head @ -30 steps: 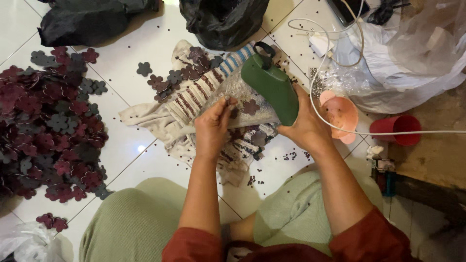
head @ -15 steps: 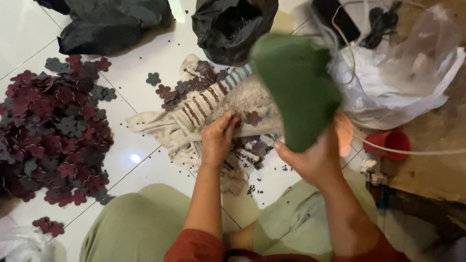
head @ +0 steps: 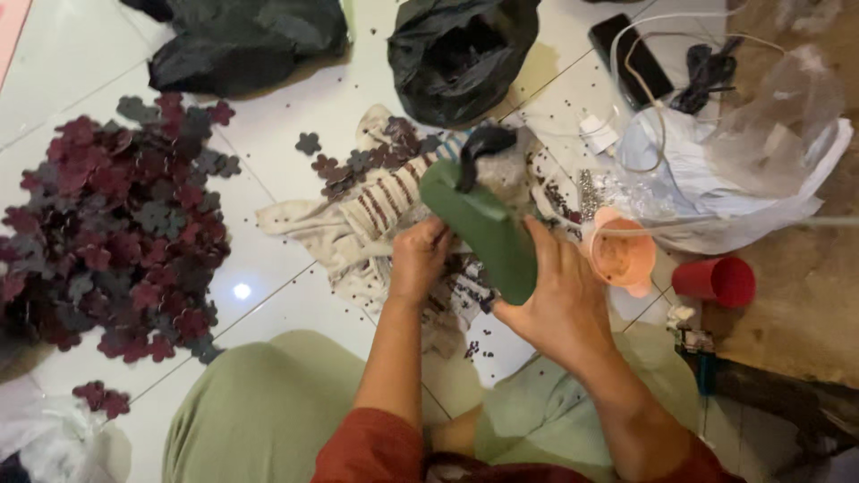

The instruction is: The person sits on the floor holding a green shoe upper in one hand. They pick up small flower-shaped fabric cutouts, apply glue to them from a tube, and press the flowers onto the surface of the shoe upper one at a time, placing finished pieces aside.

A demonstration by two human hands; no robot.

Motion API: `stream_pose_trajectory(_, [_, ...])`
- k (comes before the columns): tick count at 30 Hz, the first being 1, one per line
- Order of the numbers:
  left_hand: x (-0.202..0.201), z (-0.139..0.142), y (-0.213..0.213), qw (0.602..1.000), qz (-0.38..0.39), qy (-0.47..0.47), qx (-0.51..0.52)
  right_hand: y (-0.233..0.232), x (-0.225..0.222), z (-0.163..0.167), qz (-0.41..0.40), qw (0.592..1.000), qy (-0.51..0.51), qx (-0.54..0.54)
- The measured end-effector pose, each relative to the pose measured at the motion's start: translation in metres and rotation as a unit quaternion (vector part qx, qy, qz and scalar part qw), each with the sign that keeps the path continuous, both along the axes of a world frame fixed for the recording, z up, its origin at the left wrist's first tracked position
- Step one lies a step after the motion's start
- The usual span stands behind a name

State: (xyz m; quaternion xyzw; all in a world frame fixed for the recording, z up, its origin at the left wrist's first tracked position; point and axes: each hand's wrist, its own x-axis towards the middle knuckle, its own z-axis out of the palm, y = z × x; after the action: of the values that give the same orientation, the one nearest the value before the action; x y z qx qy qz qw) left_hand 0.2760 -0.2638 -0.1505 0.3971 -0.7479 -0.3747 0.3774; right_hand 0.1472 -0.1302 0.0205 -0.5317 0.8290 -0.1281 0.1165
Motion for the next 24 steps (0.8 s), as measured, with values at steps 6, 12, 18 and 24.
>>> stream_pose_trajectory(6, [-0.018, 0.02, 0.015, 0.997, 0.018, 0.064, 0.046, 0.011, -0.019, 0.057, 0.021, 0.992, -0.04, -0.117])
stream_pose_trajectory(12, [-0.029, 0.011, 0.005, 0.997, 0.009, 0.075, 0.019, 0.011, -0.035, 0.047, -0.067, 0.971, -0.183, -0.141])
stream_pose_trajectory(18, [-0.026, 0.011, 0.001, 1.0, -0.01, -0.007, -0.004, 0.001, -0.039, -0.026, 0.049, 0.997, -0.037, -0.039])
stream_pose_trajectory(24, [-0.031, 0.021, 0.014, 0.999, -0.01, 0.044, 0.019, 0.019, -0.043, 0.035, 0.031, 0.99, -0.087, -0.106])
